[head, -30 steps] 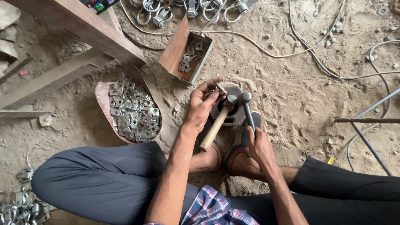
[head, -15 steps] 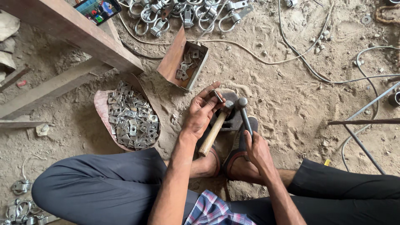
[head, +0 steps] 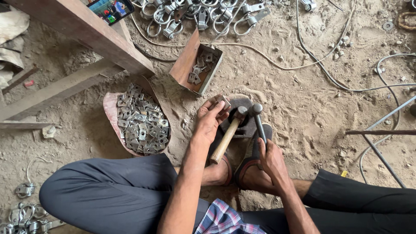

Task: The person shapes metal pieces by placing them into a central mold and striking them with hammers, then places the finished pieces into a large pile.

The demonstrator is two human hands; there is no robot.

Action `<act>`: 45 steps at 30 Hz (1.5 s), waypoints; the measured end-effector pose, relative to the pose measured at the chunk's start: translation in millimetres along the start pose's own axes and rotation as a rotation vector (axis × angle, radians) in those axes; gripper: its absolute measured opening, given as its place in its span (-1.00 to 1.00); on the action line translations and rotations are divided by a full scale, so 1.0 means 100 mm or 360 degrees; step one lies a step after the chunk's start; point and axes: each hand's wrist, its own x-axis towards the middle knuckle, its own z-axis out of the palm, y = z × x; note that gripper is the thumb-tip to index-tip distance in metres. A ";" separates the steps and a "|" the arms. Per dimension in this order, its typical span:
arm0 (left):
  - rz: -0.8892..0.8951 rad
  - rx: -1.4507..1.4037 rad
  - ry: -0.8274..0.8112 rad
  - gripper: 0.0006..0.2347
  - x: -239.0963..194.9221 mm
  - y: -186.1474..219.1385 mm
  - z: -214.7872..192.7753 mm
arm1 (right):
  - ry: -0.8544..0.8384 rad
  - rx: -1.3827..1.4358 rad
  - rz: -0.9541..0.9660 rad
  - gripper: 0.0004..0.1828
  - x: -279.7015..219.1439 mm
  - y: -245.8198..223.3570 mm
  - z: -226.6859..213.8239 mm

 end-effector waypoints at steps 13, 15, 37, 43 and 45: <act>-0.0080 0.0050 0.0048 -0.77 0.03 -0.07 -0.02 | -0.0020 0.0021 0.0064 -0.50 -0.01 -0.07 -0.01; -0.0066 -0.0007 0.0053 -0.77 0.03 -0.07 -0.02 | -0.0012 0.0020 0.0035 -0.49 -0.02 -0.07 -0.01; -0.0068 -0.0217 -0.0358 -0.79 -0.02 0.03 0.04 | -0.0009 0.0006 0.0023 -0.45 0.01 0.06 0.04; -0.0107 -0.0130 -0.0202 -0.81 0.04 -0.08 -0.04 | -0.0055 0.0044 0.0116 -0.44 0.00 -0.03 0.01; -0.0115 -0.0109 -0.0222 -0.82 0.04 -0.09 -0.04 | -0.0050 0.0021 0.0113 -0.45 0.00 -0.04 0.01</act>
